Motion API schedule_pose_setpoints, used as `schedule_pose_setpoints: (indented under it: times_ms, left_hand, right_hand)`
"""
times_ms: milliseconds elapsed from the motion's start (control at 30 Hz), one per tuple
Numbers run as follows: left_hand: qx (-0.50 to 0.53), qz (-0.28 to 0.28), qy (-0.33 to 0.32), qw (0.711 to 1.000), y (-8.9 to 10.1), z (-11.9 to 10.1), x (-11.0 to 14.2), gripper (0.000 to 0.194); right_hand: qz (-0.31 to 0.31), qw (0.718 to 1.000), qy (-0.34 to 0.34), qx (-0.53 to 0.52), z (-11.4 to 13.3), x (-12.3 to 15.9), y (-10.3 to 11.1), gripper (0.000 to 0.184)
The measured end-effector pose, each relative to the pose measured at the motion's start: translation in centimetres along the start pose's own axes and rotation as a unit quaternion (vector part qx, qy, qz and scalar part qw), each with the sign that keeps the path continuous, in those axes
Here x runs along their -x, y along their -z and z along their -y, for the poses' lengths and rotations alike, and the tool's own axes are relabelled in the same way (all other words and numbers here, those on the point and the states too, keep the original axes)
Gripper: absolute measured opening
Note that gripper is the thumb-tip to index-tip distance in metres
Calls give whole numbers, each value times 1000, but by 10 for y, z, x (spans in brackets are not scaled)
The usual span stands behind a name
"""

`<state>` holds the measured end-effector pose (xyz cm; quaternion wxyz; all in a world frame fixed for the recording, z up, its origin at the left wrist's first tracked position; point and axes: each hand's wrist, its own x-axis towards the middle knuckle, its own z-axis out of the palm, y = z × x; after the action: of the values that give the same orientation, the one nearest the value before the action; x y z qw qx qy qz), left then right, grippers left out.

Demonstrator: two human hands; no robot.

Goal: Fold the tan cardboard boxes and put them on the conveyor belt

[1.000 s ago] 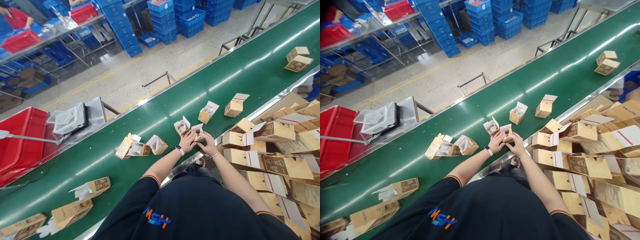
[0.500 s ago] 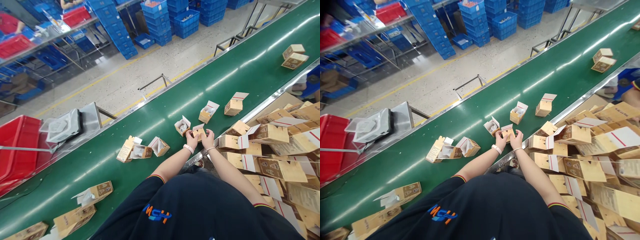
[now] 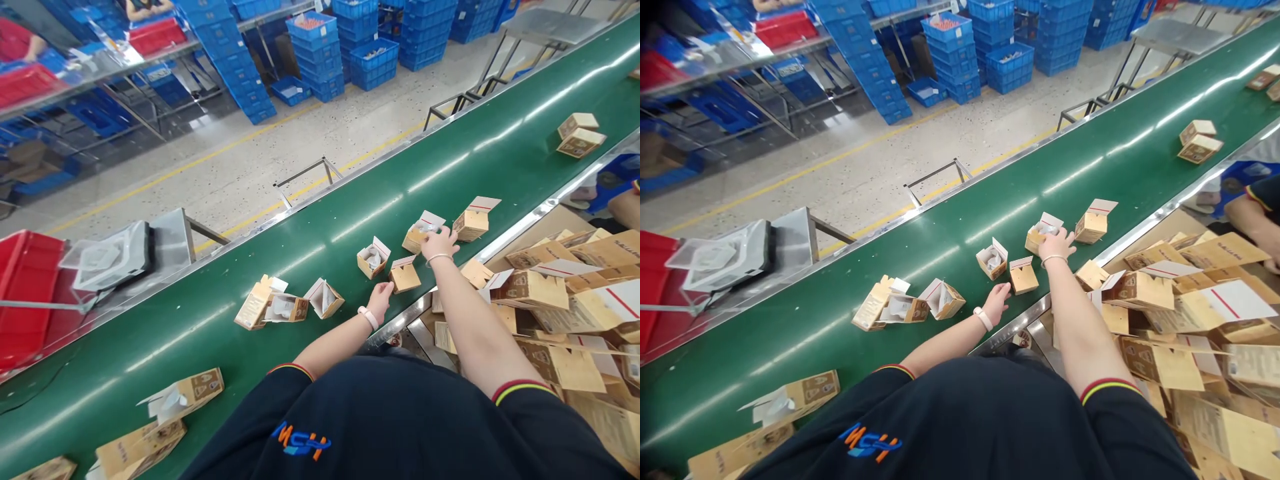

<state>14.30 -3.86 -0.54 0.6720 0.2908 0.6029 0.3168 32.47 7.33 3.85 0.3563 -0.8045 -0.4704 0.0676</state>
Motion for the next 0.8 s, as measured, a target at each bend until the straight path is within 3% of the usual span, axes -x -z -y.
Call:
schedule_pose_setpoints:
  times_ms: [67, 167, 233, 300, 367, 467, 533, 600, 700, 800]
  left_hand:
    - [-28, 42, 1, 999, 16, 7, 17, 29]
    - [-65, 67, -26, 995, 45, 18, 41, 33]
    - [-81, 42, -79, 993, 65, 25, 54, 36]
    - [-101, 4, -181, 978, 81, 31, 60, 41]
    - [-145, -19, -306, 941, 92, 33, 59, 50]
    - [-257, 19, -433, 864, 99, 35, 43, 60]
    - [-332, 69, -458, 822, 98, 37, 28, 57]
    - [-388, 104, -459, 792, 96, 39, 14, 46]
    - [-416, 106, -460, 778, 91, 39, 3, 31]
    - [-421, 101, -461, 775, 85, 32, 0, 27]
  right_hand:
    - [23, 1000, 10, -10, 7, -21, 11, 12]
    - [6, 988, 149, -46, 25, -15, 52, 14]
    - [19, 963, 263, -53, 41, 12, 89, 14]
    - [30, 939, 337, -61, 54, 49, 118, 14]
    - [55, 917, 386, -86, 56, 90, 125, 15]
    - [119, 889, 419, -142, 29, 143, 93, 24]
    - [162, 870, 426, -188, -3, 173, 58, 28]
    - [184, 878, 385, -217, -34, 197, 26, 28]
    - [210, 909, 298, -203, -63, 216, 0, 48]
    - [216, 917, 286, -176, -69, 213, -5, 60]
